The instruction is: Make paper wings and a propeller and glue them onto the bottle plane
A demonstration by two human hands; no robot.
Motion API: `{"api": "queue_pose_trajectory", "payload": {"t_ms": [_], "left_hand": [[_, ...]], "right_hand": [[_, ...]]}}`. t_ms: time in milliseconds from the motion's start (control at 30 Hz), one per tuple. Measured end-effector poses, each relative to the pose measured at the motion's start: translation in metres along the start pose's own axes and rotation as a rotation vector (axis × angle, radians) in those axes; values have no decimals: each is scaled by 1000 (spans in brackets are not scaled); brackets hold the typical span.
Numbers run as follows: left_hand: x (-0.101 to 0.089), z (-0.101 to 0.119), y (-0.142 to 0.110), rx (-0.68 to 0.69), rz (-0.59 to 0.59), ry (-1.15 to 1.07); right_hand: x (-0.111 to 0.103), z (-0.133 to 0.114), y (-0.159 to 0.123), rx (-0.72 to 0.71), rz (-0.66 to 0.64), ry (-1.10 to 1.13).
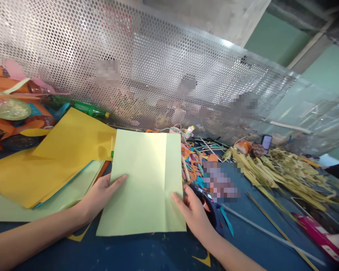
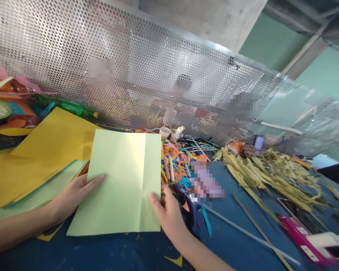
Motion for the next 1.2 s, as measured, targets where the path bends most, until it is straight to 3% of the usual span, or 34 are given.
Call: {"api": "queue_pose_trajectory", "payload": {"t_ms": [167,400,533,633,767,967,1200], "left_hand": [[-2,-3,1,-26,3,-5],[-4,-6,1,-37,7,-77],[-8,-8,1,-53,43,-113],[-11,-8,2,-52,90,-183],[-17,-11,0,-79,164,-194],[-26,-10,-3,-70,291,-119],[-31,-8,-8,-94,393,-109]], "right_hand": [[-15,3,0,-46,171,-119],[-15,5,-1,1,149,-182],[-12,-16,-5,-144,169,-513],[5,-32,-8,-283,84,-869],[18,-32,-7,-272,-25,-1119],[17,-36,-10,-268,24,-1209],[26,-31,-13,-253,-64,-1202]]}}
Point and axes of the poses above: each hand's wrist, its own y-axis towards the middle knuckle, its own x-axis out of the palm, z = x × y, the point moved 8 cm from there along y, towards the middle knuckle, and after that the axes turned 8 degrees about -z, right-handed, at the moved point
